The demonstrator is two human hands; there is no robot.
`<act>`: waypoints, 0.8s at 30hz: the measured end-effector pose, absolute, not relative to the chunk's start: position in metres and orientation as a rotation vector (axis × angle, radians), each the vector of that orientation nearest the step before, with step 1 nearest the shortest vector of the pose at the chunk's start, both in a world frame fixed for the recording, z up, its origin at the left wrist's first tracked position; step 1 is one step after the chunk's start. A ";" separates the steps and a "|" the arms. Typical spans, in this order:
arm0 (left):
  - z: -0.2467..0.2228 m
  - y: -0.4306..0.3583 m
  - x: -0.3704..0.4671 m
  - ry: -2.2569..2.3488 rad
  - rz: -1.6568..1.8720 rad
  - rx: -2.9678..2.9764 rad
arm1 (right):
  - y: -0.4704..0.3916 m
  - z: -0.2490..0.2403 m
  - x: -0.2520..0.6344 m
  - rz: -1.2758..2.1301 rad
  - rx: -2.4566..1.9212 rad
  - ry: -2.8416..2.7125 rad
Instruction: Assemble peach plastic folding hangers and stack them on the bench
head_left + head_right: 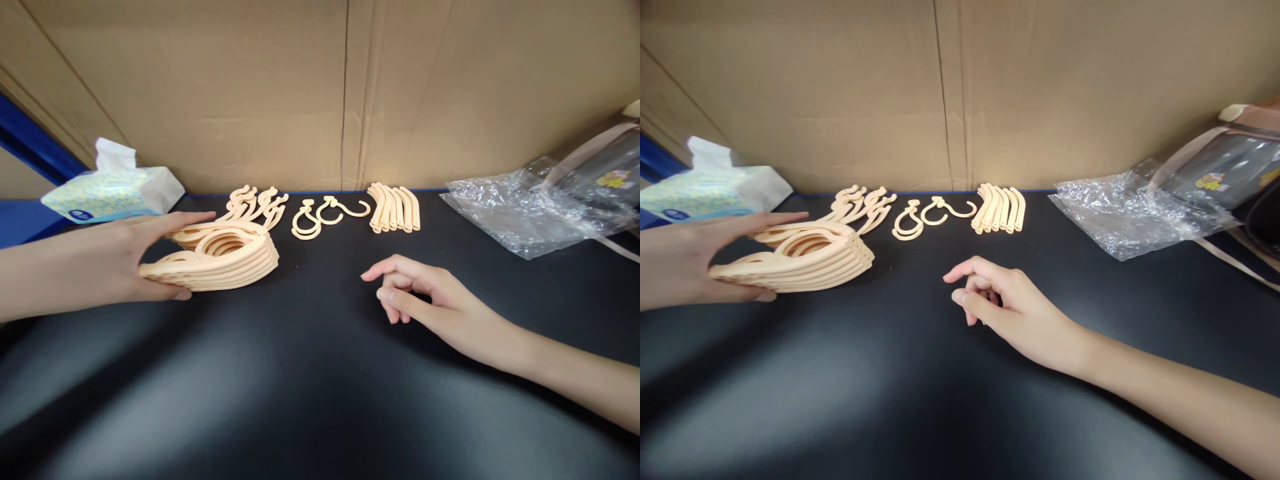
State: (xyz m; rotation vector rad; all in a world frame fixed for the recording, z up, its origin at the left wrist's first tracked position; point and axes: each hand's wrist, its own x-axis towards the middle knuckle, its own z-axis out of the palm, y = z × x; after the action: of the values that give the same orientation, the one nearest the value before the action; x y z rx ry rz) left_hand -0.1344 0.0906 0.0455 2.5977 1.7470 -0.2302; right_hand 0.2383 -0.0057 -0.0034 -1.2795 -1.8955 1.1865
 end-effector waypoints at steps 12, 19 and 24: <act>0.044 0.081 -0.141 1.776 -0.224 2.577 | -0.005 -0.005 0.239 1.187 -1.269 -1.901; 0.047 0.080 -0.135 1.785 -0.228 2.590 | -0.006 -0.005 0.240 1.184 -1.262 -1.900; 0.048 0.080 -0.135 1.793 -0.247 2.607 | -0.006 -0.005 0.239 1.192 -1.261 -1.899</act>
State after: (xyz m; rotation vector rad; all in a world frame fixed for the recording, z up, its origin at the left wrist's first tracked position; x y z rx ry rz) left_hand -0.1355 0.0804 0.0479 2.6069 1.7930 -0.2473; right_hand 0.2391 -0.0060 -0.0050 -1.2610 -1.8990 1.1918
